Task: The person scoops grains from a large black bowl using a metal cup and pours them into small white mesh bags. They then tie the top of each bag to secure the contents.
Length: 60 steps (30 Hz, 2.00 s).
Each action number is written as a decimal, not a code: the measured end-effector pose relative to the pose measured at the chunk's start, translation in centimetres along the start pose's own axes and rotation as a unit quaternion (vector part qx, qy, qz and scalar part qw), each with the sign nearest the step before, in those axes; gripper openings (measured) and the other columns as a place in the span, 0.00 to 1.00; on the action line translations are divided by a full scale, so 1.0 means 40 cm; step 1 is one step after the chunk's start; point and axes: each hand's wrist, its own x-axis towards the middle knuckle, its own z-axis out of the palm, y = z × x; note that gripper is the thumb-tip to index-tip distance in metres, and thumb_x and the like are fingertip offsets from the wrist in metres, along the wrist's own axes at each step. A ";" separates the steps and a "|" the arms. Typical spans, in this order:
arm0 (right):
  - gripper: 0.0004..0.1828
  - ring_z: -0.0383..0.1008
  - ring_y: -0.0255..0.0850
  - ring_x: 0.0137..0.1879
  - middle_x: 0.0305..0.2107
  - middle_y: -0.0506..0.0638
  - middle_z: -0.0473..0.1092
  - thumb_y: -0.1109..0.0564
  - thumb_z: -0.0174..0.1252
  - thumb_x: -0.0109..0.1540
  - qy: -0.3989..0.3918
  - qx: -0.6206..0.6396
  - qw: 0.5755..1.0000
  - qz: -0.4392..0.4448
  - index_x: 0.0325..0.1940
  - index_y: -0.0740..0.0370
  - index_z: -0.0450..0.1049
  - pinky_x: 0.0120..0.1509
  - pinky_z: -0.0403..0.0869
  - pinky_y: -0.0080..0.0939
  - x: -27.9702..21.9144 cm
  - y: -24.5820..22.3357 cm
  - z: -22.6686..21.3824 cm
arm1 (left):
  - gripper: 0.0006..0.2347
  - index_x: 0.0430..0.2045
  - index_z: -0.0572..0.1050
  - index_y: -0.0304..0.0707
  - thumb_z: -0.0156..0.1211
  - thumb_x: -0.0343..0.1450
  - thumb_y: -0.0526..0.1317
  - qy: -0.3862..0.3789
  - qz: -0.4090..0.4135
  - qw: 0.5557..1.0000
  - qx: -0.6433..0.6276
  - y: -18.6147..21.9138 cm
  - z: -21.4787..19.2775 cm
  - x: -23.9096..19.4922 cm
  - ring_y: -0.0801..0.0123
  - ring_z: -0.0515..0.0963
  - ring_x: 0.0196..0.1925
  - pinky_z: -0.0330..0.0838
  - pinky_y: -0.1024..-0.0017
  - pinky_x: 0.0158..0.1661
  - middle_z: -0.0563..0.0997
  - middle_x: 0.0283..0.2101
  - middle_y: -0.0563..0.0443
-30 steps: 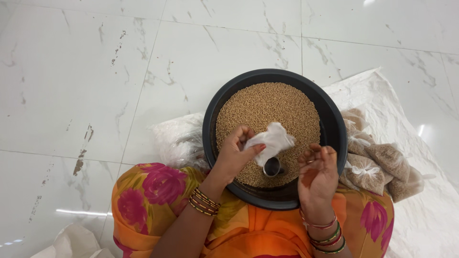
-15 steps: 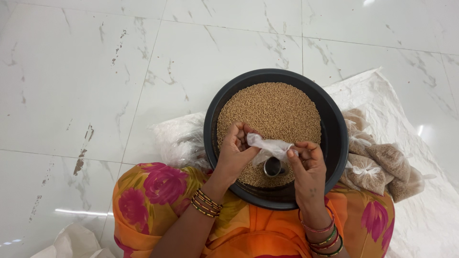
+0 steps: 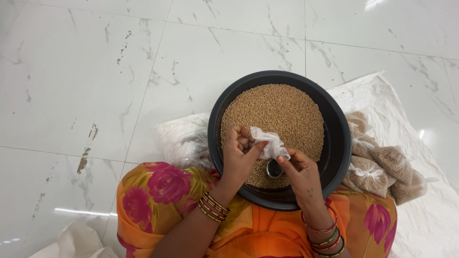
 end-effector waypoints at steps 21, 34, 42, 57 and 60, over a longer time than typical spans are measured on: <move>0.48 0.71 0.37 0.53 0.60 0.54 0.64 0.63 0.49 0.69 -0.070 0.187 0.977 -0.071 0.86 0.40 0.32 0.51 0.73 0.38 -0.032 -0.076 -0.008 | 0.06 0.38 0.80 0.28 0.55 0.74 0.24 -0.040 0.099 0.989 0.100 0.086 0.050 -0.062 0.72 0.85 0.53 0.81 0.79 0.46 0.74 0.56 0.48; 0.30 0.74 0.42 0.53 0.58 0.56 0.70 0.63 0.54 0.70 -0.148 0.278 0.949 0.027 0.77 0.71 0.59 0.56 0.74 0.43 -0.018 0.018 -0.051 | 0.29 0.67 0.68 0.42 0.60 0.68 0.24 -0.110 0.091 0.957 0.251 0.153 0.066 -0.078 0.63 0.78 0.60 0.76 0.74 0.54 0.72 0.63 0.43; 0.37 0.73 0.37 0.52 0.54 0.51 0.71 0.61 0.55 0.69 -0.089 0.320 0.943 0.025 0.82 0.61 0.54 0.53 0.74 0.38 -0.014 -0.052 -0.033 | 0.25 0.60 0.74 0.42 0.53 0.67 0.21 -0.119 0.039 0.968 0.216 0.135 0.049 -0.062 0.62 0.73 0.65 0.75 0.74 0.56 0.68 0.64 0.42; 0.40 0.65 0.47 0.70 0.70 0.56 0.56 0.58 0.48 0.66 -0.071 0.277 0.958 -0.024 0.80 0.56 0.41 0.64 0.76 0.50 0.000 -0.056 -0.025 | 0.39 0.73 0.52 0.47 0.55 0.63 0.23 -0.172 -0.049 0.924 0.338 0.137 0.027 -0.051 0.50 0.68 0.69 0.68 0.65 0.61 0.61 0.71 0.38; 0.42 0.63 0.50 0.72 0.74 0.55 0.52 0.52 0.47 0.67 -0.092 0.263 0.961 -0.001 0.82 0.54 0.37 0.63 0.74 0.54 -0.002 -0.078 -0.022 | 0.42 0.75 0.42 0.46 0.54 0.64 0.25 -0.129 -0.064 0.929 0.340 0.151 0.022 -0.037 0.48 0.64 0.70 0.68 0.65 0.61 0.53 0.74 0.38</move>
